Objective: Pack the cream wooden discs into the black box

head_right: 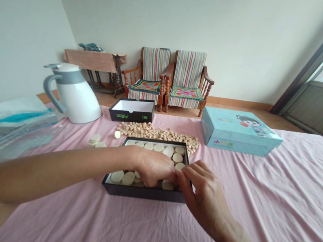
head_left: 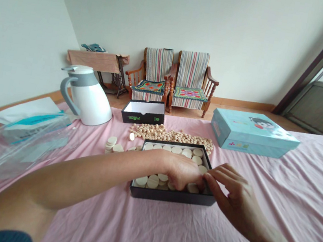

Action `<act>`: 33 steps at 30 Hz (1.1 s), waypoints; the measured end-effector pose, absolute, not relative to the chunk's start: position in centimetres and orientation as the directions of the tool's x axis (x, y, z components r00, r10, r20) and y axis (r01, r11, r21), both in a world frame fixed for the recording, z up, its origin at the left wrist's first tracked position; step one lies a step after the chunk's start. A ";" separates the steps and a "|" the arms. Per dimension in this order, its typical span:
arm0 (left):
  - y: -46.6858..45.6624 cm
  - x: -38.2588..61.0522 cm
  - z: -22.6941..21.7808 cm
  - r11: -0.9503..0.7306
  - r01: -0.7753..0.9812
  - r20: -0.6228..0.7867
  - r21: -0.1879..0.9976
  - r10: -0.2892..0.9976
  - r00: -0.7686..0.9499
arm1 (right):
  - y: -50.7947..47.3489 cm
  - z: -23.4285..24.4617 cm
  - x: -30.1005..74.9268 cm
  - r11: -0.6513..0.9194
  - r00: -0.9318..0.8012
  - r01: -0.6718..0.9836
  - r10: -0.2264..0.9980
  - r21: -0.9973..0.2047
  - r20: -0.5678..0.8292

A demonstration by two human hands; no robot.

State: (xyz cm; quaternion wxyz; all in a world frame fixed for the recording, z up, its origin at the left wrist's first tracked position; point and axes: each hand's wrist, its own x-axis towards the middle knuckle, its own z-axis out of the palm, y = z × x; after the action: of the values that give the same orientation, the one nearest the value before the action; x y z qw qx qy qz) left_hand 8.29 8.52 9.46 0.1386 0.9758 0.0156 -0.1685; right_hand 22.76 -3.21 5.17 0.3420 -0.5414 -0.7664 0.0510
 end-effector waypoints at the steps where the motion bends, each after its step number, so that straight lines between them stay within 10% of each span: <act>1: 8.6 8.3 9.6 -0.966 0.039 -0.357 0.255 -0.056 0.932 | -3.2 5.2 22.8 0.408 -0.182 0.795 0.866 -0.448 0.466; 22: 10.1 8.2 9.1 -0.908 -0.037 -0.344 0.418 -0.196 0.918 | -4.3 5.6 22.3 0.327 -0.100 0.765 0.911 -0.554 0.399; 33: 10.6 8.0 9.0 -0.891 -0.049 -0.298 0.451 -0.202 0.933 | -5.0 7.7 20.8 0.520 -0.461 0.851 0.805 -0.072 0.373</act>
State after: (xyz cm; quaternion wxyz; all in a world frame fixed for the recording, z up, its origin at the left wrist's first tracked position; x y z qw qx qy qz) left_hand 8.03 10.56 9.04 0.2238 0.9573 -0.0654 -0.1710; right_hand 20.83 -5.02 7.73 0.1835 -0.4857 -0.8524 -0.0623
